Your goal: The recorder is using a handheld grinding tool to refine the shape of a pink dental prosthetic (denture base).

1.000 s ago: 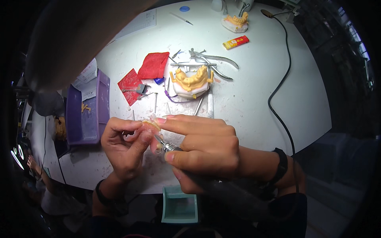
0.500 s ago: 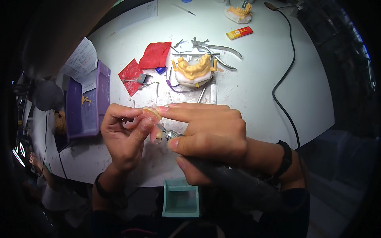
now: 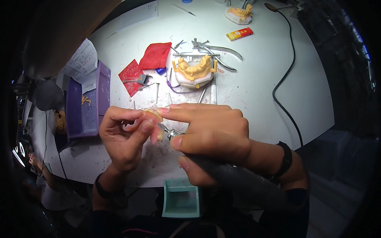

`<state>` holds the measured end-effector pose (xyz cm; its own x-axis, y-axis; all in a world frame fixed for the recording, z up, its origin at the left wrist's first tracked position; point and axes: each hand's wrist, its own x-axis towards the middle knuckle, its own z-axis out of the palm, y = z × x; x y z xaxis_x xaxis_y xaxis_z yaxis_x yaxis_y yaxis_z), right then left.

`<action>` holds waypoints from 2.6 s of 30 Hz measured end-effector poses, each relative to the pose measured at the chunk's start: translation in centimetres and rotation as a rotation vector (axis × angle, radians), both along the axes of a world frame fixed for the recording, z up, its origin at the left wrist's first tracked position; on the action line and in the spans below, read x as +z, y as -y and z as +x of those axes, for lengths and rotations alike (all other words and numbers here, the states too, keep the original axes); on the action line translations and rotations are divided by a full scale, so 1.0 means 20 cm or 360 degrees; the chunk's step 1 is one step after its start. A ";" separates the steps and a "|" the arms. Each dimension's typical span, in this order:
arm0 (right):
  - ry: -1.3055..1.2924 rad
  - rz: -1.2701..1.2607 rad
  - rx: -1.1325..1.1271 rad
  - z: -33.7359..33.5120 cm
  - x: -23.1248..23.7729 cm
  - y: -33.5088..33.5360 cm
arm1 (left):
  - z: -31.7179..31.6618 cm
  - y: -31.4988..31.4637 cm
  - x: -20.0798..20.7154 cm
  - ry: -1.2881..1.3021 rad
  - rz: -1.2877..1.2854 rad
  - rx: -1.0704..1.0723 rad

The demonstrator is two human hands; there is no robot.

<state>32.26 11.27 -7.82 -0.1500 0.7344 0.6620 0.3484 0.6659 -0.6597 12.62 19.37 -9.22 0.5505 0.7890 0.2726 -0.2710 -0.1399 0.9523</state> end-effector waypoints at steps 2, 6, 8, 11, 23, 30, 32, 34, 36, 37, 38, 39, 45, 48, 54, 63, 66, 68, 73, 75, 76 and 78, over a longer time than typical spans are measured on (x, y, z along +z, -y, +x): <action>-0.0018 -0.0035 0.0000 0.00 0.00 0.00 | -0.01 -0.01 0.01 -0.0073 0.0103 -0.0001; -0.0144 -0.0104 0.0037 0.00 0.02 0.00 | -0.01 -0.01 0.01 -0.0033 0.0070 -0.0030; -0.0172 -0.0119 0.0109 0.03 0.04 -0.01 | -0.03 -0.02 0.01 -0.0027 0.0156 -0.0102; -0.0187 -0.0154 0.0189 0.03 0.03 -0.02 | -0.01 -0.01 0.02 -0.0013 -0.0083 -0.0094; 0.0005 -0.0119 0.0080 0.00 0.03 -0.02 | -0.02 -0.01 -0.01 -0.0029 0.0155 -0.0044; -0.0005 -0.0098 0.0110 0.01 0.02 -0.02 | -0.01 -0.01 0.01 -0.0145 0.0216 -0.0002; -0.0001 -0.0098 0.0105 0.01 0.03 -0.02 | 0.00 -0.01 0.02 -0.0138 0.0165 0.0012; -0.0005 -0.0094 0.0081 0.00 0.03 -0.02 | -0.01 -0.01 0.02 -0.0181 0.0239 0.0006; -0.0021 -0.0089 0.0039 0.00 0.01 -0.02 | -0.01 -0.01 0.03 -0.0160 0.0126 0.0005; -0.0016 -0.0076 0.0053 0.00 0.01 -0.02 | 0.00 0.01 0.03 -0.0120 -0.0024 0.0012; -0.0011 -0.0062 0.0067 0.00 0.01 -0.02 | 0.01 0.01 0.03 -0.0080 -0.0173 0.0020; -0.0015 -0.0056 0.0068 0.00 0.00 -0.02 | 0.00 0.01 0.03 -0.0094 -0.0146 0.0020; 0.0006 -0.0051 0.0061 0.00 0.02 -0.01 | 0.01 0.02 0.04 -0.0030 -0.0226 0.0000; -0.0001 -0.0066 0.0054 0.00 0.02 -0.01 | 0.00 0.02 0.03 -0.0052 -0.0176 0.0012; 0.0003 -0.0069 0.0057 0.00 0.02 -0.01 | -0.03 -0.01 0.00 -0.0056 0.0059 -0.0090; 0.0030 -0.0035 0.0039 -0.01 0.02 -0.01 | -0.02 0.00 -0.01 -0.0009 0.0028 -0.0098; -0.0076 -0.0023 0.0003 -0.02 0.03 -0.01 | -0.03 0.00 -0.02 0.0032 0.0004 -0.0098; -0.0120 0.0001 -0.0023 -0.03 0.03 -0.01 | -0.02 0.00 -0.01 0.0016 0.0065 -0.0088; -0.0126 0.0016 -0.0023 -0.03 0.01 -0.01 | -0.02 0.00 -0.02 -0.0074 0.0198 -0.0048; -0.0035 -0.0004 0.0022 -0.02 0.02 -0.01 | -0.02 0.01 -0.03 -0.0040 0.0156 -0.0055; -0.0010 -0.0007 0.0035 -0.01 0.02 -0.01 | -0.02 0.01 -0.04 0.0007 0.0111 -0.0072; -0.0001 -0.0011 0.0044 -0.01 0.02 -0.01 | -0.03 0.01 -0.03 0.0051 0.0079 -0.0093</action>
